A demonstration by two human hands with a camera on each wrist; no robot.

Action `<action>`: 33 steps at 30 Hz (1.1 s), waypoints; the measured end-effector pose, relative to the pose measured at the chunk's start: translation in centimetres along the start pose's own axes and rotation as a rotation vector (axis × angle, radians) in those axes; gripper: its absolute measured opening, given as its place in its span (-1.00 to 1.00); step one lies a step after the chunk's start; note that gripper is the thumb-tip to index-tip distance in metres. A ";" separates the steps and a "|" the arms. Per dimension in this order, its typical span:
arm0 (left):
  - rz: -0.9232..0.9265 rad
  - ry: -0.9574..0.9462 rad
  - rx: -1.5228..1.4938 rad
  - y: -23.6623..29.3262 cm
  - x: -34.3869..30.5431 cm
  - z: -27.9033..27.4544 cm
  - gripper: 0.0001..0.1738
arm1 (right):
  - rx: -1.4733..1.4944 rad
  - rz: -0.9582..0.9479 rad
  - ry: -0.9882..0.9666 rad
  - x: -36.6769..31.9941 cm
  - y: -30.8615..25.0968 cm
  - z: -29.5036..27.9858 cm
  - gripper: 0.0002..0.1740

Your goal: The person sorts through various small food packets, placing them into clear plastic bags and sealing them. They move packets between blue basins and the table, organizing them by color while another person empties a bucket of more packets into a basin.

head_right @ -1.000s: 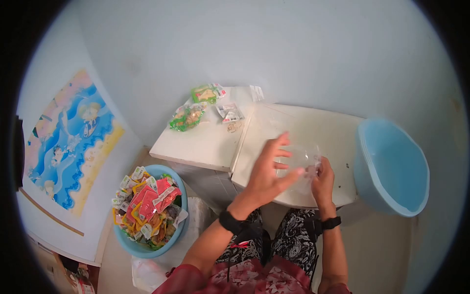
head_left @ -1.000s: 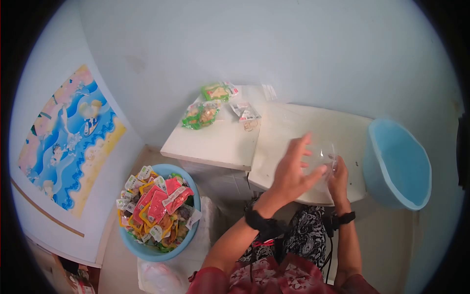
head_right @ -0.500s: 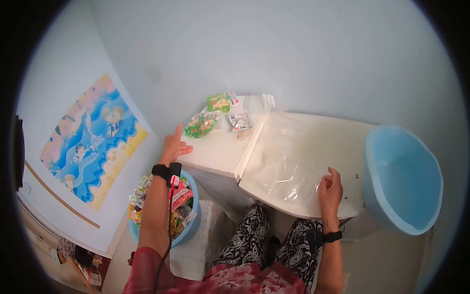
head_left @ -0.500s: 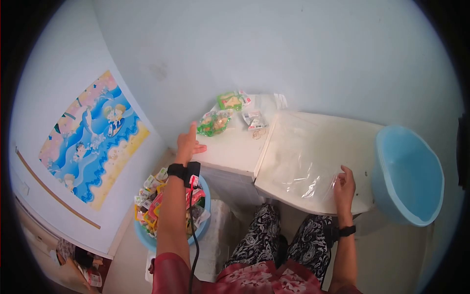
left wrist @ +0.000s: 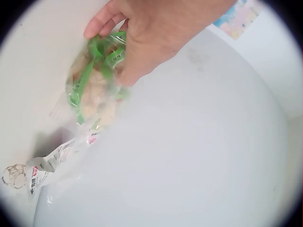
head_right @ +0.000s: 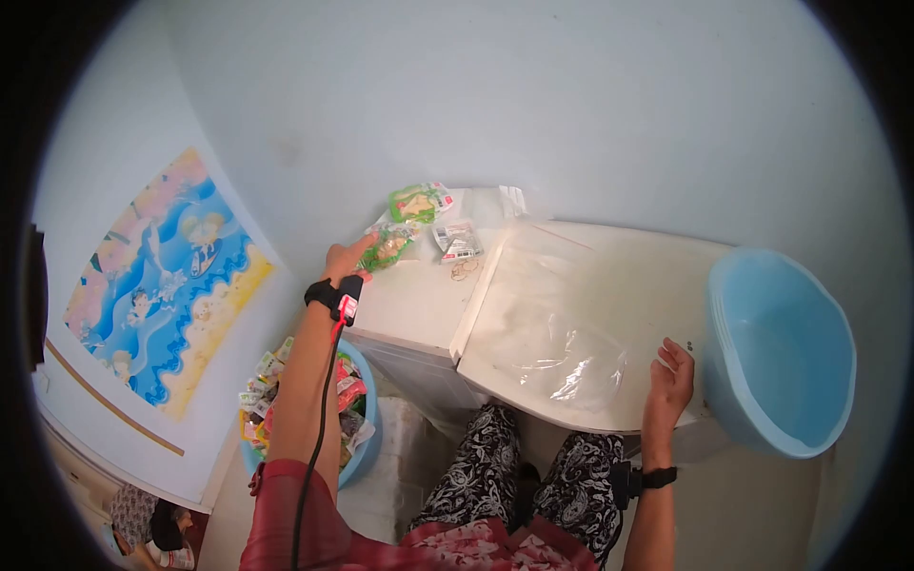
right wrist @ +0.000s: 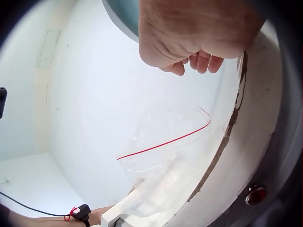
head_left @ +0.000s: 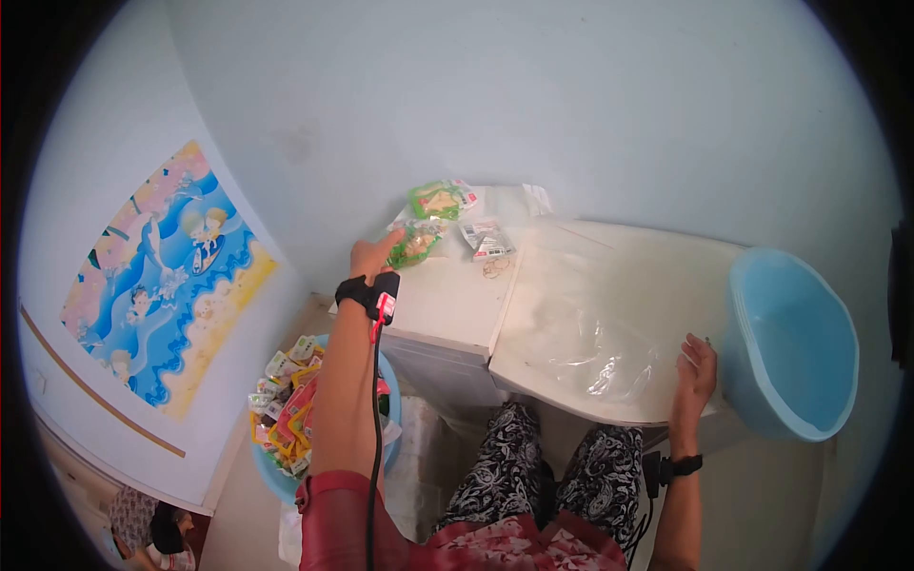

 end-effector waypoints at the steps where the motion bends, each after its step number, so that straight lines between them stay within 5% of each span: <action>1: 0.018 0.005 0.023 -0.3 1.0 0.1 0.00 | 0.009 -0.001 0.008 -0.1 0.1 -0.1 -0.58; 5: 0.031 -0.001 -0.068 -0.4 2.0 1.2 -0.16 | 0.017 -0.019 0.013 0.0 0.6 -0.2 -0.60; 8: 0.178 0.268 0.098 -0.7 3.1 0.9 -0.33 | 0.015 -0.019 0.012 -0.3 0.3 0.1 -0.62; 11: -0.001 -0.021 -0.071 1.2 -0.3 1.2 -0.31 | 0.007 -0.006 -0.009 -0.3 -0.1 0.2 -0.64; 15: -0.067 -0.042 -0.172 2.0 -2.2 0.4 -0.29 | -0.019 -0.025 -0.016 0.1 0.0 0.3 -0.64; 21: 0.054 -0.153 -0.424 1.1 -3.6 0.6 -0.44 | -0.261 -0.495 0.137 -2.0 -7.8 1.0 -0.64; 27: 0.226 -0.135 -0.609 0.6 -6.5 0.1 -0.35 | -0.150 -0.788 -0.241 -2.4 -20.1 10.6 -0.61; 28: 0.212 -0.100 -0.623 -0.1 -6.3 0.0 -0.20 | -0.152 -0.817 -0.302 -2.4 -21.1 12.6 -0.61; 33: 0.355 -0.065 -0.620 -1.0 -7.2 -0.9 -0.11 | -0.168 -0.850 -0.577 -2.7 -23.0 23.3 -0.49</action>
Point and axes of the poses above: each hand's wrist, its own x-axis towards the middle knuckle, its own z-axis out of the palm, y = z × x, the point moved 7 cm from there along x, towards the middle knuckle, and after that the axes turned 4 degrees about y, right-handed, at the moved point
